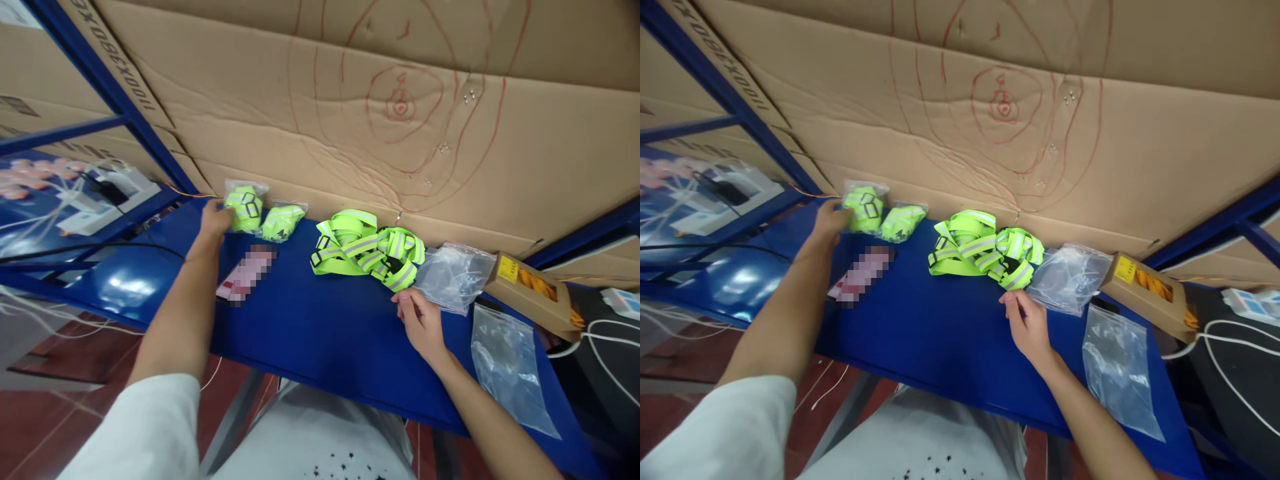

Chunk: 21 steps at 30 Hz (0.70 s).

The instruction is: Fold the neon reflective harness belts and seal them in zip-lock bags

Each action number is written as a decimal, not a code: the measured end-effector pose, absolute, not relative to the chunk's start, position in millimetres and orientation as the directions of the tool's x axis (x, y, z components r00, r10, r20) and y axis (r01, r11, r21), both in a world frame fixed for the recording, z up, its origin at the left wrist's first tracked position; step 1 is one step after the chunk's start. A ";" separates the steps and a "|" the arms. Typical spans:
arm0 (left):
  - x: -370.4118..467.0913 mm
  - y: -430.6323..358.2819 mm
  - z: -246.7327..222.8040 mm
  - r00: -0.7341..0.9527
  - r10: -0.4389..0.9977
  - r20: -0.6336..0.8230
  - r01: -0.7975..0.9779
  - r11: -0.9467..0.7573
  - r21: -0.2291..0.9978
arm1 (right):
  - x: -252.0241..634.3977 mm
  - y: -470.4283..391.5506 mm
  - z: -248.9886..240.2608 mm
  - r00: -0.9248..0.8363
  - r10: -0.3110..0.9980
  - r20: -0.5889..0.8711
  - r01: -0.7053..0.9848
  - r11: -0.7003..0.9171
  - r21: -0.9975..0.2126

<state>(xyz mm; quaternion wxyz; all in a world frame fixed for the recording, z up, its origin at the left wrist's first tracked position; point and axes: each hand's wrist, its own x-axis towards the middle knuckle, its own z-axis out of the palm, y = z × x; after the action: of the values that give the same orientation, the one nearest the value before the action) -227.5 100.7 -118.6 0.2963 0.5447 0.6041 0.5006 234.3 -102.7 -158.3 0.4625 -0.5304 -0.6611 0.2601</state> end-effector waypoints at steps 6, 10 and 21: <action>-233.0 110.5 -122.1 -0.479 0.871 0.111 0.612 0.241 0.753 | 233.3 -102.6 -152.1 -0.104 0.912 0.396 0.566 0.382 -0.731; -202.8 97.0 -111.8 -0.399 0.849 0.346 0.793 0.130 0.595 | 228.9 -101.9 -155.2 -0.186 0.915 0.358 0.581 0.396 -0.711; -25.2 63.8 -128.0 0.451 0.872 0.188 0.833 -0.488 0.263 | 229.6 -98.5 -164.5 -0.383 0.888 0.256 0.697 0.460 -0.550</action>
<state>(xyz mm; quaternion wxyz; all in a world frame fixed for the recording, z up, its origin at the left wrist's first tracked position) -25.2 63.8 -128.0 0.0662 0.8493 0.5018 0.1501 229.6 -98.5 -164.5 0.2656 -0.4879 -0.8119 0.1794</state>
